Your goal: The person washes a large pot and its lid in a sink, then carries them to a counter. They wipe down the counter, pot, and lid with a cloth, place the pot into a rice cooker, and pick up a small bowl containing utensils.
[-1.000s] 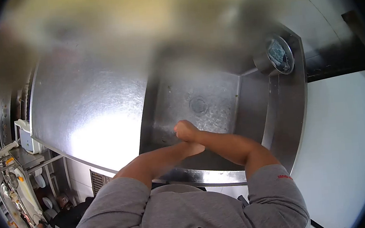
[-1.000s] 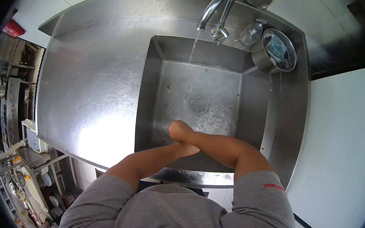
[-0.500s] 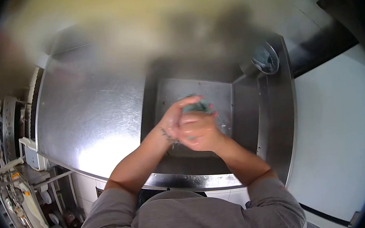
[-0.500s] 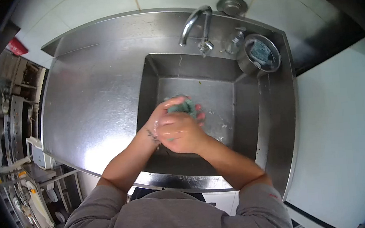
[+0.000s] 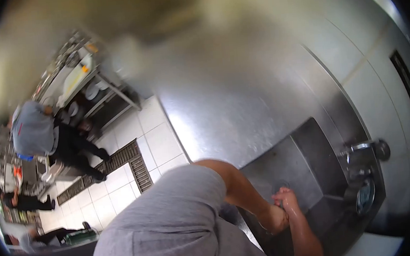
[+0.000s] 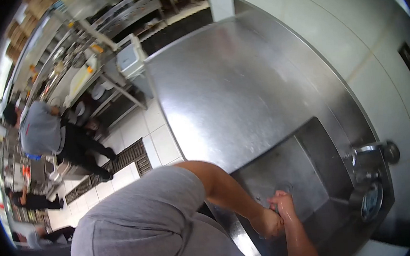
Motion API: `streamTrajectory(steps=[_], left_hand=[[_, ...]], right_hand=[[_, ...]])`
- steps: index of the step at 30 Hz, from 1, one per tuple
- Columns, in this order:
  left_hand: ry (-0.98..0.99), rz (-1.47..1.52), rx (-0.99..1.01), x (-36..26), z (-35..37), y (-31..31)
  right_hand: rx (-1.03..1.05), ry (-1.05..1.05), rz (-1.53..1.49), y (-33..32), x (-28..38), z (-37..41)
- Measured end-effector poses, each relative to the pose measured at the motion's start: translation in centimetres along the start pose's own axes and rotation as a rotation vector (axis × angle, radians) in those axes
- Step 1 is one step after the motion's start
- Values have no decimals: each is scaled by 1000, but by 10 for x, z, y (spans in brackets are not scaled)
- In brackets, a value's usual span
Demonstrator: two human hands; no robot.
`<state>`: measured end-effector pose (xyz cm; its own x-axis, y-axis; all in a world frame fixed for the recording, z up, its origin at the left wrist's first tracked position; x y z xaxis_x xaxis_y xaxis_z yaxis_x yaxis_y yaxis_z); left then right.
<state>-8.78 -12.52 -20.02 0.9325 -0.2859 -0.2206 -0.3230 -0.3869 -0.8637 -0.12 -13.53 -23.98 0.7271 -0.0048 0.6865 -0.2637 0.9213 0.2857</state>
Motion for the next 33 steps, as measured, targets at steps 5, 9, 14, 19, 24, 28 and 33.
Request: streamTrajectory(steps=[5,9,14,19,24,28,33], left_hand=[[-259,-340,318,12,23,93],[-351,-354,344,22,43,79],[-242,-320,246,-13,96,2],[-646,-59,-416,-106,199,-205],[-1658,-383,-672,-303,394,-314],[-2327,-691,-608,-506,521,-314],[-2429,-723,-1645,-764,594,-292]], right_hand=[[-61,-92,803,8,-41,-57],[-172,-241,1095,55,-35,-51],[-207,-324,886,101,3,-55],[-111,-251,-111,223,65,-4],[48,-437,-59,412,44,-2],[411,-835,626,577,15,-14],[836,-665,988,758,-45,-15]])
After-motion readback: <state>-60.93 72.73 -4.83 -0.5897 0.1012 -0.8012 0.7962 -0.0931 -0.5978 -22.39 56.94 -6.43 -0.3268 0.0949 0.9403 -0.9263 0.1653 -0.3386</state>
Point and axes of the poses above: each hand's wrist, its own z-axis away from the middle knuckle, its own y-axis out of the palm, x = y × z, the point moved 6 cm from there along -z, towards the middle knuckle, and after that the axes turned 5 degrees about -z, right-handed, at the moved point
